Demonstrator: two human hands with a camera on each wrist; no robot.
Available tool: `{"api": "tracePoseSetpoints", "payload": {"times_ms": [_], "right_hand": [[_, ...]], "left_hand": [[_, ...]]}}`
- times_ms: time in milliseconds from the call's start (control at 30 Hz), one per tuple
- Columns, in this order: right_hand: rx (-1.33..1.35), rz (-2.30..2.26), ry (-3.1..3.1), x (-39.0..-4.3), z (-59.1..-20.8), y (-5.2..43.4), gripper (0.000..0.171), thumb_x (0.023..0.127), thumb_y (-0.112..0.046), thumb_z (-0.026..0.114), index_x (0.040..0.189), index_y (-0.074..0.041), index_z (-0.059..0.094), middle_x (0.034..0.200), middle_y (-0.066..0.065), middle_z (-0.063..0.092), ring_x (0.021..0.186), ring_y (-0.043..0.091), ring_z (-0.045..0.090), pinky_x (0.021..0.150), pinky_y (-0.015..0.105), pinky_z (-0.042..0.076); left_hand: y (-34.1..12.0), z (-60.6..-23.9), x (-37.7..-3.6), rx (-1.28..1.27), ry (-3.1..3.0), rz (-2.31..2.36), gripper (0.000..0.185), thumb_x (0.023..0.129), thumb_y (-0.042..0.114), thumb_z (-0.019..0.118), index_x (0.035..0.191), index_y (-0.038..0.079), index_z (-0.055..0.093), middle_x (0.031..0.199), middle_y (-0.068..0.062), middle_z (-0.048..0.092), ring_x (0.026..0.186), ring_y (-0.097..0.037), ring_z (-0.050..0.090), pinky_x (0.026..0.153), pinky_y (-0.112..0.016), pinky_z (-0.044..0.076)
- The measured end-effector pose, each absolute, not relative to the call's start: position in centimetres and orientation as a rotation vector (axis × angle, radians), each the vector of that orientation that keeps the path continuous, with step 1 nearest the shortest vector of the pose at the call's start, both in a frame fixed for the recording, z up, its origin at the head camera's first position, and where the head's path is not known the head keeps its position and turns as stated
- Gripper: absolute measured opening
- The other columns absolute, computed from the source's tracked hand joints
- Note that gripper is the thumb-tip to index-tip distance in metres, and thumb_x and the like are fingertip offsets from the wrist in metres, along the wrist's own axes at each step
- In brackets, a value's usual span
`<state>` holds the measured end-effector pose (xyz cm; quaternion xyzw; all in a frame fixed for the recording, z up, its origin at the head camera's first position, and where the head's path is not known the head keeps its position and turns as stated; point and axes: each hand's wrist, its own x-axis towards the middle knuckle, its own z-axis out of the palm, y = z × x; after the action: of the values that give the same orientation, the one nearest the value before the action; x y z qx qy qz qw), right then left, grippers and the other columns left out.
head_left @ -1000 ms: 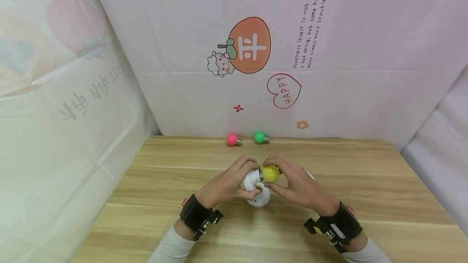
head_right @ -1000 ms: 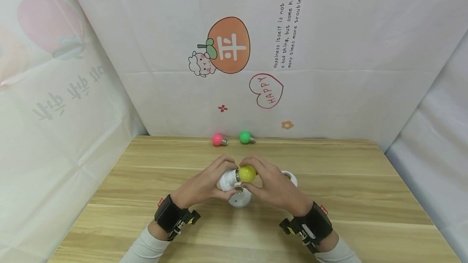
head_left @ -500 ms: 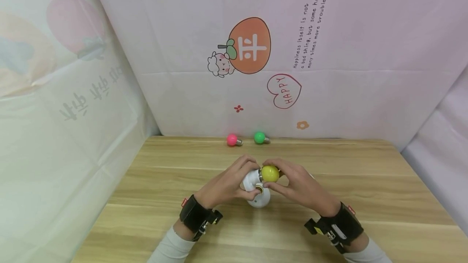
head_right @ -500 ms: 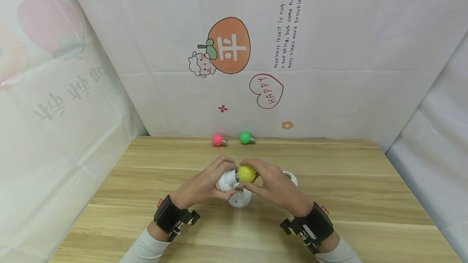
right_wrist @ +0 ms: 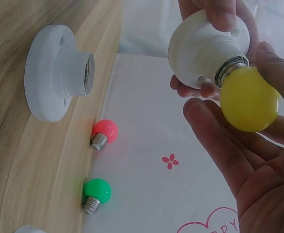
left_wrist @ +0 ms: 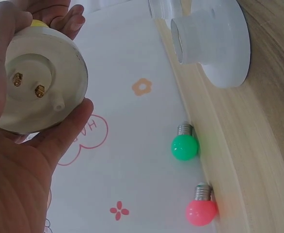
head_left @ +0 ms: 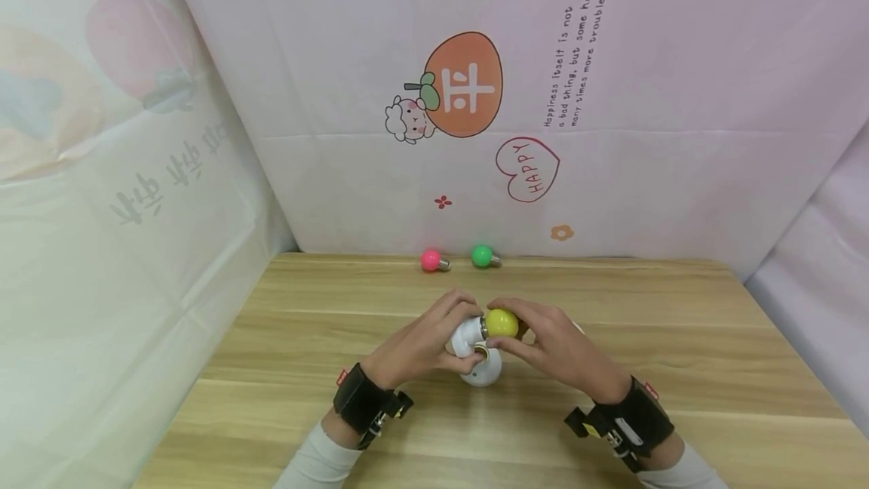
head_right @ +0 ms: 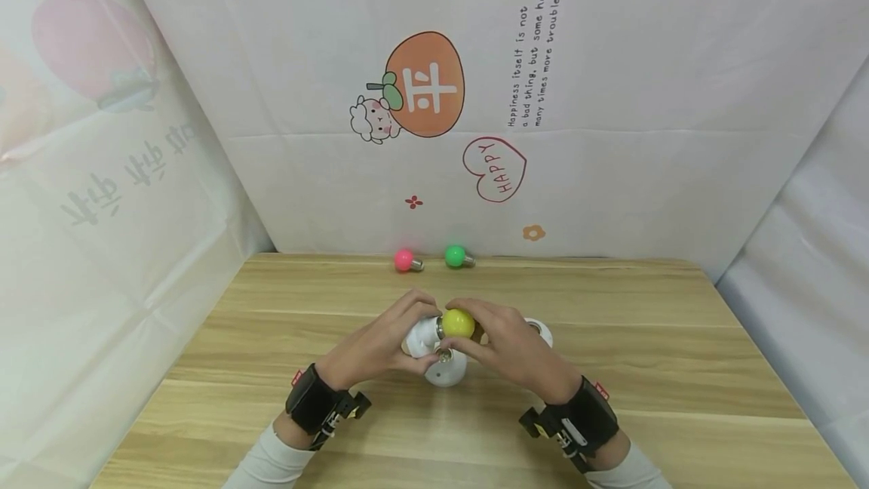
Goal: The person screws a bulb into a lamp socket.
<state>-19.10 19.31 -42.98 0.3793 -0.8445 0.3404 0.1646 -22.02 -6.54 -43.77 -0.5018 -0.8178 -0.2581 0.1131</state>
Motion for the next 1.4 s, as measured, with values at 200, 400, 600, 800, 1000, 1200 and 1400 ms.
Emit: {"api": "tracePoseSetpoints", "payload": {"times_ms": [200, 400, 600, 800, 1000, 1200, 1400], "right_hand": [[1.075, 0.967, -2.412, -19.04, -42.95, 19.26, 0.043, 0.092, -0.020, 0.084, 0.129, -0.007, 0.068, 0.103, -0.003, 0.073, 0.083, 0.000, 0.063, 0.066, 0.019, 0.058], [1.029, 0.898, -2.422, -18.89, -42.98, 19.25, 0.050, 0.090, -0.024, 0.086, 0.134, -0.010, 0.066, 0.124, 0.002, 0.067, 0.090, 0.006, 0.062, 0.067, 0.017, 0.055], [1.034, 0.840, -2.381, -18.89, -43.08, 19.00, 0.056, 0.088, -0.026, 0.088, 0.135, -0.011, 0.062, 0.133, 0.002, 0.061, 0.107, 0.010, 0.064, 0.083, 0.025, 0.060], [1.067, 0.836, -2.356, -18.94, -43.10, 19.00, 0.047, 0.088, -0.029, 0.088, 0.126, -0.014, 0.064, 0.128, -0.003, 0.060, 0.108, 0.009, 0.063, 0.087, 0.029, 0.061], [1.072, 0.835, -2.392, -18.86, -43.03, 19.15, 0.054, 0.085, -0.015, 0.090, 0.131, -0.014, 0.062, 0.134, -0.002, 0.059, 0.111, 0.011, 0.064, 0.089, 0.032, 0.062], [1.101, 0.835, -2.368, -19.03, -42.99, 19.18, 0.055, 0.084, -0.008, 0.089, 0.133, -0.012, 0.062, 0.132, -0.002, 0.061, 0.110, 0.011, 0.066, 0.087, 0.031, 0.063], [1.113, 0.858, -2.362, -19.11, -42.97, 19.30, 0.059, 0.083, -0.010, 0.091, 0.135, -0.010, 0.063, 0.129, 0.000, 0.067, 0.107, 0.012, 0.070, 0.084, 0.026, 0.063]], "left_hand": [[-6.51, -43.74, -22.00, -1.477, -2.390, -0.749, 0.053, 0.092, 0.029, 0.083, 0.134, 0.009, 0.056, 0.133, -0.002, 0.051, 0.119, -0.011, 0.053, 0.097, -0.015, 0.053], [-6.52, -43.75, -21.99, -1.461, -2.419, -0.762, 0.054, 0.093, 0.031, 0.083, 0.134, 0.009, 0.056, 0.134, -0.002, 0.051, 0.118, -0.010, 0.054, 0.094, -0.015, 0.053], [-6.46, -43.69, -21.95, -1.459, -2.422, -0.761, 0.053, 0.093, 0.031, 0.083, 0.133, 0.008, 0.056, 0.133, -0.002, 0.051, 0.117, -0.011, 0.054, 0.093, -0.015, 0.054], [-6.49, -43.72, -21.94, -1.452, -2.441, -0.785, 0.052, 0.094, 0.030, 0.082, 0.134, 0.009, 0.056, 0.133, -0.002, 0.051, 0.116, -0.010, 0.053, 0.092, -0.015, 0.054], [-6.59, -43.70, -21.97, -1.429, -2.489, -0.810, 0.053, 0.094, 0.031, 0.082, 0.135, 0.009, 0.055, 0.135, -0.003, 0.051, 0.116, -0.010, 0.054, 0.092, -0.016, 0.055], [-6.61, -43.68, -21.99, -1.426, -2.497, -0.825, 0.054, 0.094, 0.031, 0.082, 0.135, 0.009, 0.055, 0.135, -0.003, 0.051, 0.117, -0.010, 0.054, 0.092, -0.017, 0.055], [-6.59, -43.72, -22.04, -1.436, -2.459, -0.817, 0.054, 0.093, 0.029, 0.083, 0.135, 0.008, 0.055, 0.134, -0.003, 0.051, 0.117, -0.012, 0.055, 0.093, -0.016, 0.055]]}}
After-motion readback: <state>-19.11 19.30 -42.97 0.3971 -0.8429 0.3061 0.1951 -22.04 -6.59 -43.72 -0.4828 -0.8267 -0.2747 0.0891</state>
